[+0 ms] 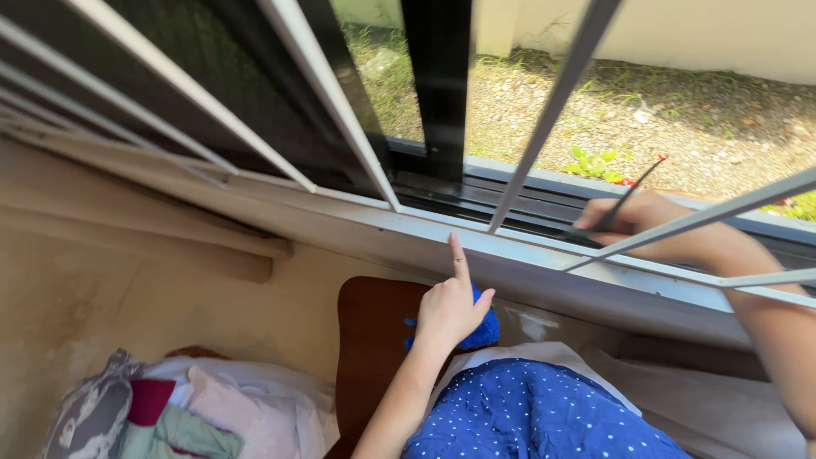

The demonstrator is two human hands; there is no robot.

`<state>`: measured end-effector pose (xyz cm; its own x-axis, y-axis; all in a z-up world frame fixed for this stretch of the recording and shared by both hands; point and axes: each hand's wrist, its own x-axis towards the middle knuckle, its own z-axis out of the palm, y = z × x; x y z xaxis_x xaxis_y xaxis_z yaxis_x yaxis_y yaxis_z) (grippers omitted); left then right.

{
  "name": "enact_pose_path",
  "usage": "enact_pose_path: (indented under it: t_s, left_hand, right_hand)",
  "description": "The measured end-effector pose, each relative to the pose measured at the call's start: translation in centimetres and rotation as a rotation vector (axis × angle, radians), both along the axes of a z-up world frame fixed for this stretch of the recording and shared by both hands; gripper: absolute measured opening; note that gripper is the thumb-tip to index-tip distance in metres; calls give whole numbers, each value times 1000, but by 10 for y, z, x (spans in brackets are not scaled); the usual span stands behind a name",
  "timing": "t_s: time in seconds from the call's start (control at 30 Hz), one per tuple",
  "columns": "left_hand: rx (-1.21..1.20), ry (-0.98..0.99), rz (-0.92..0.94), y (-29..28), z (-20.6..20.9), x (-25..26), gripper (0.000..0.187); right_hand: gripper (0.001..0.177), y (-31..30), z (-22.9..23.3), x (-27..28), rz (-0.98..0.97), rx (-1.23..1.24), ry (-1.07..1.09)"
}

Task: Cleaning the sliding window track and frame with a cloth and a brush.

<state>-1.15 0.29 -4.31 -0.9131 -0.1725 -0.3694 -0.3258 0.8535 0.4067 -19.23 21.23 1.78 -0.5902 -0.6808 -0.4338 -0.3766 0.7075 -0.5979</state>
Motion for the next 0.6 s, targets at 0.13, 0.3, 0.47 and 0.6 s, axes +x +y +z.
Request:
enact_pose_path:
  t_s: [0.13, 0.3, 0.47, 0.6]
  left_hand:
    - [15, -24, -2, 2, 4, -2, 91]
    - [119, -9, 32, 8, 29, 0, 90]
    - [109, 3, 38, 11, 22, -1, 89]
    - [110, 2, 47, 12, 19, -1, 90]
  right_hand:
    - [21, 24, -22, -19, -223, 108, 17]
    - [13, -65, -25, -11, 229, -943, 306]
    - [12, -94, -15, 15, 376, -810, 311]
    - [10, -27, -36, 1, 317, -613, 198]
